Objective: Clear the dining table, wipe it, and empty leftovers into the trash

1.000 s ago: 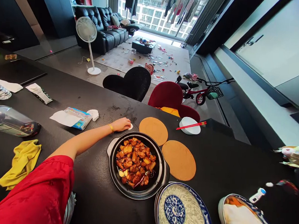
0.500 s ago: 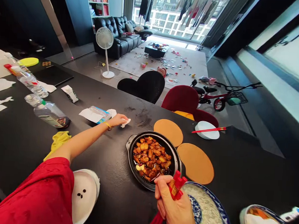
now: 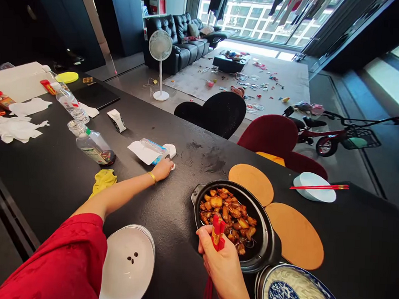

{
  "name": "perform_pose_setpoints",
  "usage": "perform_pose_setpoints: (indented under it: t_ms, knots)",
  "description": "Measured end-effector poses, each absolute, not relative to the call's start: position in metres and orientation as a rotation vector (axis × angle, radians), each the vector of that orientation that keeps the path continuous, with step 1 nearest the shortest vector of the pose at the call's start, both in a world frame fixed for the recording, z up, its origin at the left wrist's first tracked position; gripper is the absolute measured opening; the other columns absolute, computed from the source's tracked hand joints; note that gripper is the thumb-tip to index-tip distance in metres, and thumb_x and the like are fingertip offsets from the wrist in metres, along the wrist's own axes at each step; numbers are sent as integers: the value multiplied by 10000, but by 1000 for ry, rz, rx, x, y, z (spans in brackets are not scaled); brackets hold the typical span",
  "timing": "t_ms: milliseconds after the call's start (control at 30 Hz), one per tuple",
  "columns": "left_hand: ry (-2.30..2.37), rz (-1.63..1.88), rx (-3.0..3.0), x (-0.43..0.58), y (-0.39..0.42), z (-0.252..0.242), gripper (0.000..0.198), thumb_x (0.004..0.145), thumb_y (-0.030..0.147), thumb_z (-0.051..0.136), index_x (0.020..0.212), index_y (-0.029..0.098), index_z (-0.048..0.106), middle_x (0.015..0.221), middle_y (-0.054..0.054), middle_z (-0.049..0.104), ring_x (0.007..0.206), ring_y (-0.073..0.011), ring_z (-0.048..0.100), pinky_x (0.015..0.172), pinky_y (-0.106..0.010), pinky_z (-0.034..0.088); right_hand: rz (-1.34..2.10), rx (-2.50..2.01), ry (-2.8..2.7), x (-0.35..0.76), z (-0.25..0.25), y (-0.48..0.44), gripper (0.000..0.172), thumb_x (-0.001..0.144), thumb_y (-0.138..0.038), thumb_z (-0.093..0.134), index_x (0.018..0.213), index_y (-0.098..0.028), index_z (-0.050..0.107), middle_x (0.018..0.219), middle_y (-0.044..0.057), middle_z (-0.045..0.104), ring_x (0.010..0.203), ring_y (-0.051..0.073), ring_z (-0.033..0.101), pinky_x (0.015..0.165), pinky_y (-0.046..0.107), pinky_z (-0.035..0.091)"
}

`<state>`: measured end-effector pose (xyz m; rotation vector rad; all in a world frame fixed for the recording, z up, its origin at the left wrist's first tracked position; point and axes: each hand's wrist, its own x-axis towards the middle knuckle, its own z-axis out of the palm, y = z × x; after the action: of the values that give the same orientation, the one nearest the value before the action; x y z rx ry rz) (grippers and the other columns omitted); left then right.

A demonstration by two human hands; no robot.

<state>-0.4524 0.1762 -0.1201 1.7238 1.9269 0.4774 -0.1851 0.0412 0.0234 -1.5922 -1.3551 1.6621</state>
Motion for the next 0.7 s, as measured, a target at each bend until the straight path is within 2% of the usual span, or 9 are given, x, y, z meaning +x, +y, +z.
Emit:
perform_pose_setpoints:
  t_ms: [133, 233, 333, 467, 567, 700]
  knots:
    - [1876, 475, 1664, -445, 175, -118, 151, 743, 69, 497, 797, 126, 626, 926, -116, 613, 961, -230, 562, 887, -331, 408, 1617, -1647, -1325, -172, 28, 34, 487, 701, -659, 563, 748, -175, 553, 516, -32, 468, 399, 75, 341, 380, 215, 236]
    - [1748, 445, 1579, -437, 169, -107, 94, 720, 112, 531, 758, 138, 613, 730, -51, 612, 744, -179, 585, 703, -269, 453, 1566, -1720, -1267, -152, 37, 22, 483, 707, -650, 568, 748, -170, 547, 522, -34, 469, 396, 65, 334, 372, 209, 222]
    - [1483, 607, 1246, -428, 165, -82, 76, 735, 189, 547, 759, 129, 589, 613, 4, 566, 575, -117, 517, 567, -219, 418, 1507, -1792, -1177, -122, 47, 5, 463, 702, -623, 591, 761, -168, 541, 524, -40, 473, 380, 51, 318, 356, 200, 207]
    - [1130, 710, 991, -400, 161, -30, 143, 708, 246, 638, 785, 132, 596, 661, 34, 579, 596, -70, 493, 590, -181, 404, 1458, -1834, -948, -79, 59, -21, 420, 676, -568, 640, 733, -168, 522, 506, -56, 468, 340, 29, 281, 328, 180, 179]
    - [969, 638, 974, -351, 147, 10, 229, 655, 264, 713, 820, 132, 625, 688, 18, 616, 590, -79, 522, 581, -196, 419, 1397, -1722, -689, -43, 59, -37, 387, 646, -498, 694, 751, -163, 529, 527, -67, 479, 327, 8, 245, 312, 159, 173]
    - [728, 501, 997, -258, 108, 45, 261, 626, 304, 737, 778, 130, 615, 612, 1, 599, 517, -97, 523, 525, -230, 427, 1203, -1606, -248, 17, 37, -50, 255, 653, -295, 717, 782, -149, 552, 547, -56, 501, 343, 4, 263, 303, 132, 189]
